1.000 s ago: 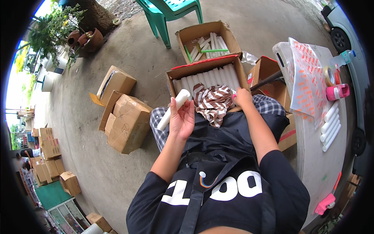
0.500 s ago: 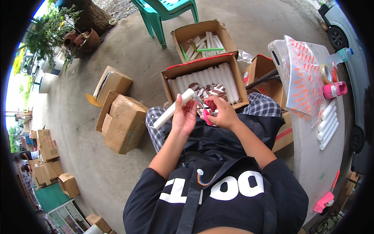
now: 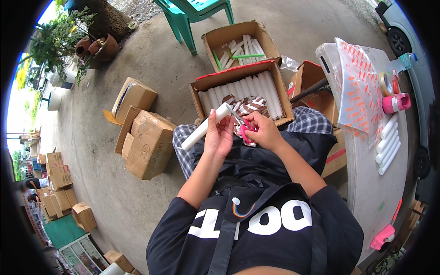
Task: The person sits on the ground and repeatedly wipes white cylindrical candles with a patterned cloth. They pick up each candle, wipe it, and place it on a nearby table. The person also briefly handles a roll of tape and a pair of scissors.
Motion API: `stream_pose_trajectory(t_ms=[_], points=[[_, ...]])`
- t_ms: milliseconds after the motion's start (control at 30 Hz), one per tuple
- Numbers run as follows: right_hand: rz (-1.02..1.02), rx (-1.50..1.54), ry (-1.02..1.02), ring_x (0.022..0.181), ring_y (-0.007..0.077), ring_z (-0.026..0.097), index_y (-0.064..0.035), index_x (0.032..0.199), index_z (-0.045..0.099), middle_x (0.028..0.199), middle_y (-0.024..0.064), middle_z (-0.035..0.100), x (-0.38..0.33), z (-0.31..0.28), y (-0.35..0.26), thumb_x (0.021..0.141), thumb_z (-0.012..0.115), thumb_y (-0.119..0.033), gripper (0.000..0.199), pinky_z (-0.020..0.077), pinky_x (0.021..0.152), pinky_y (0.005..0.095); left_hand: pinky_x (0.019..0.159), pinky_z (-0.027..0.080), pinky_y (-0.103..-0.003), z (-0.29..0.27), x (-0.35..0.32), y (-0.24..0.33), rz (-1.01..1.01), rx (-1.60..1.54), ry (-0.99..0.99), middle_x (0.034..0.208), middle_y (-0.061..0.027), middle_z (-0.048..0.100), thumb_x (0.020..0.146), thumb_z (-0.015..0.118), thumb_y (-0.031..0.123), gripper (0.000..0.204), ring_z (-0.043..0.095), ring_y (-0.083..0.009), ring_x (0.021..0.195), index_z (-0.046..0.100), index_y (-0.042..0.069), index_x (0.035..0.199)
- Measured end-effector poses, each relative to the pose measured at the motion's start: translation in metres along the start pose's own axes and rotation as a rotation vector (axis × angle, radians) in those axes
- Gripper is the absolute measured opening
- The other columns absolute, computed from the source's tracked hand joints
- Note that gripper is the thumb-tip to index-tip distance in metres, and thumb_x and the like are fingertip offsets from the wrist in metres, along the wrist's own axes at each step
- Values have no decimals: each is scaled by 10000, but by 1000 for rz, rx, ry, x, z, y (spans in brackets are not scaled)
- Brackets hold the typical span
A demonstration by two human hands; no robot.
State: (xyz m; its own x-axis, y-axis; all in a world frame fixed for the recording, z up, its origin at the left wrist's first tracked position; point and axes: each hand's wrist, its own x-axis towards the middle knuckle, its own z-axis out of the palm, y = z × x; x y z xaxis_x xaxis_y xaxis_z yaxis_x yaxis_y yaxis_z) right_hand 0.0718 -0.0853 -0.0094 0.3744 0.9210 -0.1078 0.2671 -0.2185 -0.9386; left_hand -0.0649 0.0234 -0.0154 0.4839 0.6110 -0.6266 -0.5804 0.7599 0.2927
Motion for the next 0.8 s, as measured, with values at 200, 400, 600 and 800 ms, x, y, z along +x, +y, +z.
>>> stream_pose_trajectory(t_ms=[200, 400, 600, 800], points=[[-53, -32, -11, 680, 213, 582, -36, 1040, 565, 787, 108, 589, -2, 2, -1, 704, 746, -292, 459, 475, 645, 325, 928, 522, -326, 2, 0, 9, 48, -18, -24, 913, -52, 646, 815, 735, 286, 298, 634, -139, 874, 599, 56, 948], [-81, -138, 13, 762, 255, 603, -45, 1029, 557, 855, 122, 589, 1, 4, -9, 701, 742, -331, 472, 484, 687, 355, 916, 525, -315, 0, -1, 6, 1, -10, -41, 910, -40, 646, 815, 736, 283, 284, 632, -129, 868, 598, 67, 937], [-185, -205, 19, 783, 280, 608, -46, 1023, 568, 852, 134, 593, 0, -1, -7, 733, 716, -279, 400, 487, 697, 373, 869, 548, -302, 2, -1, 8, -3, 34, 12, 862, -36, 652, 826, 721, 306, 285, 640, -125, 843, 617, 57, 915], [-131, 9, -27, 758, 262, 610, -32, 1021, 564, 840, 134, 597, 0, 3, 5, 743, 707, -199, 355, 484, 684, 368, 870, 549, -302, 0, 0, 6, -9, 20, -18, 875, -36, 653, 822, 726, 300, 288, 640, -128, 854, 612, 58, 931]])
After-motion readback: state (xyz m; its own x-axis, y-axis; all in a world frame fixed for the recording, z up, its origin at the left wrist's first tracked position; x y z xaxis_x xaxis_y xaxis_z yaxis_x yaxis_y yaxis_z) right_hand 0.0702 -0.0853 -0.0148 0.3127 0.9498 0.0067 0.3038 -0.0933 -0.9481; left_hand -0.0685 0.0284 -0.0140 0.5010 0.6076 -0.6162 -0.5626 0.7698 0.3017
